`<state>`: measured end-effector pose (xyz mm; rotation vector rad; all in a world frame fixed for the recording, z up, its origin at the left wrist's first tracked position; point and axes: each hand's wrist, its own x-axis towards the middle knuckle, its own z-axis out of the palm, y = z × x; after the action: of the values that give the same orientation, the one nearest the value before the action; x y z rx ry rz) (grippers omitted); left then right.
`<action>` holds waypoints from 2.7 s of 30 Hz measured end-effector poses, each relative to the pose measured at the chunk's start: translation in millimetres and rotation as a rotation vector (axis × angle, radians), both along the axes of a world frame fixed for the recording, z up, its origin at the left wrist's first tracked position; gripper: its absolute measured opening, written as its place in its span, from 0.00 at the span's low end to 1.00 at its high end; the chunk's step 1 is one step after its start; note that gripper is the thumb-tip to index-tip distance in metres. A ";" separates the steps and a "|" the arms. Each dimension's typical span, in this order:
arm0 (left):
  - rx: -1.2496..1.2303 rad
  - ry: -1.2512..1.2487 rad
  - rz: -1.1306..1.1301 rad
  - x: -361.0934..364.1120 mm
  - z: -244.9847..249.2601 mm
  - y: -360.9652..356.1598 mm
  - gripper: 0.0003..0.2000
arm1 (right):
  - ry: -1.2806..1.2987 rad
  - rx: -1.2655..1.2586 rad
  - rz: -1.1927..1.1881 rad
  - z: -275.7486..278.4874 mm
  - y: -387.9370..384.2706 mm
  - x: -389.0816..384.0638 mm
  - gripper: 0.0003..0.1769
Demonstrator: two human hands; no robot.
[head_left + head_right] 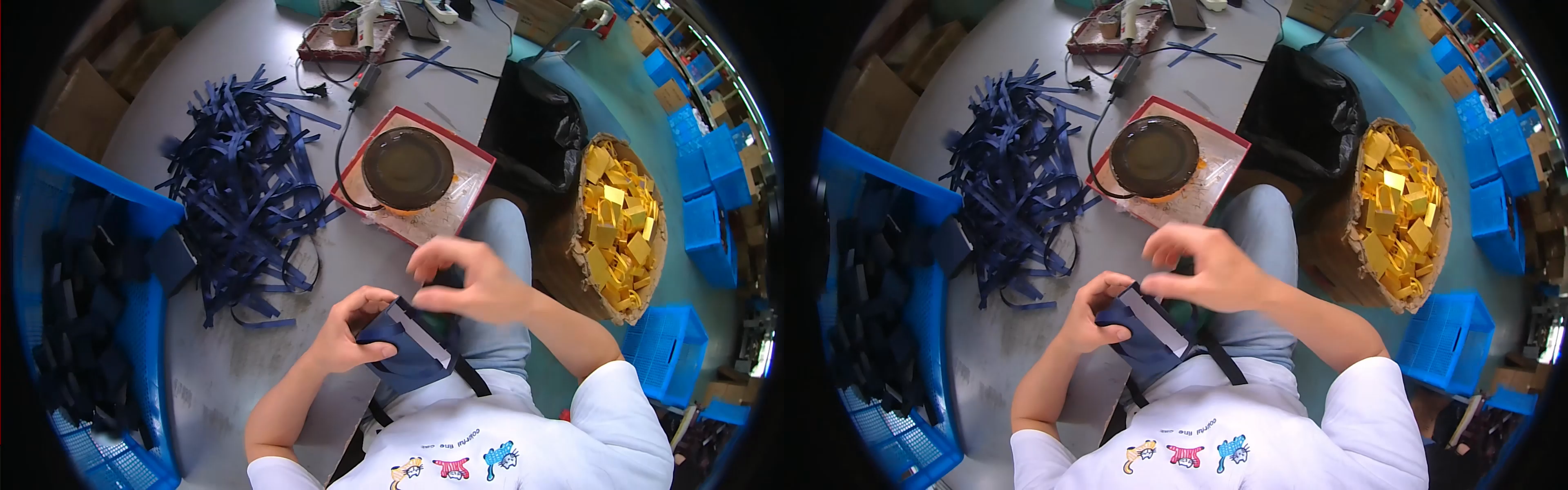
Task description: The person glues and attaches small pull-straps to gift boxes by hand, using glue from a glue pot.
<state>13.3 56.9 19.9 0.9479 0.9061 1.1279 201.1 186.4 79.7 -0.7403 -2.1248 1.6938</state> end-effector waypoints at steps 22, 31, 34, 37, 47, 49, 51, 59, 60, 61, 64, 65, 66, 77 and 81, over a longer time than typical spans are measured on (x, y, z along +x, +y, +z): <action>-1.314 0.547 -0.303 111.5 -8.9 -490.7 0.39 | 0.263 0.669 0.329 -82.7 -48.1 -134.5 0.05; -0.851 0.574 0.213 20.5 81.0 -312.4 0.23 | 0.162 1.100 0.272 -104.9 -85.4 -178.1 0.05; -0.482 1.148 0.385 -51.8 86.7 -246.0 0.23 | 0.247 0.775 0.290 -90.7 -86.1 -157.8 0.03; -0.112 1.484 0.621 -143.5 61.2 -177.7 0.29 | 0.244 0.371 0.281 -63.0 -85.9 -127.6 0.06; -0.326 2.029 0.467 -248.0 26.7 -42.0 0.47 | 0.275 0.155 0.322 -8.6 -74.4 -45.7 0.12; -0.311 1.915 0.538 -247.5 30.7 -41.5 0.48 | 0.208 0.269 0.262 -5.8 -67.8 -33.6 0.11; -0.122 1.726 0.661 -237.2 35.0 -52.2 0.50 | 0.306 0.260 0.132 -5.5 -65.6 -27.7 0.09; 0.146 0.399 0.259 -78.4 39.4 -88.9 0.60 | 0.564 -0.608 0.055 -2.1 -35.6 -22.5 0.06; 0.085 0.336 0.156 -55.8 38.7 -93.2 0.60 | 0.509 -0.633 -0.029 4.0 -33.3 -22.8 0.07; 0.066 0.295 0.059 -35.3 35.0 -95.9 0.61 | 0.458 -0.656 -0.113 9.8 -29.4 -22.6 0.09; -0.058 0.139 -0.170 7.7 32.7 -101.5 0.61 | 0.320 -0.641 -0.117 -0.8 -3.4 -10.4 0.07; -0.014 0.183 -0.181 15.0 28.5 -105.0 0.61 | 0.297 -0.647 -0.171 0.5 0.6 -7.9 0.06; 0.030 0.226 -0.189 19.4 26.1 -106.0 0.61 | 0.268 -0.642 -0.195 -0.4 7.1 -3.1 0.06; 0.004 0.181 -0.184 -12.7 35.1 -48.9 0.31 | 0.027 -0.299 -0.472 -13.2 84.1 11.5 0.10; 0.036 0.368 -0.157 -1.5 17.9 -22.8 0.29 | 0.002 -0.267 -0.460 -21.6 102.7 10.2 0.10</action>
<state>11.8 34.1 37.8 1.2593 1.0876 0.8516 211.2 289.1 58.1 -1.1941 -1.5750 1.7199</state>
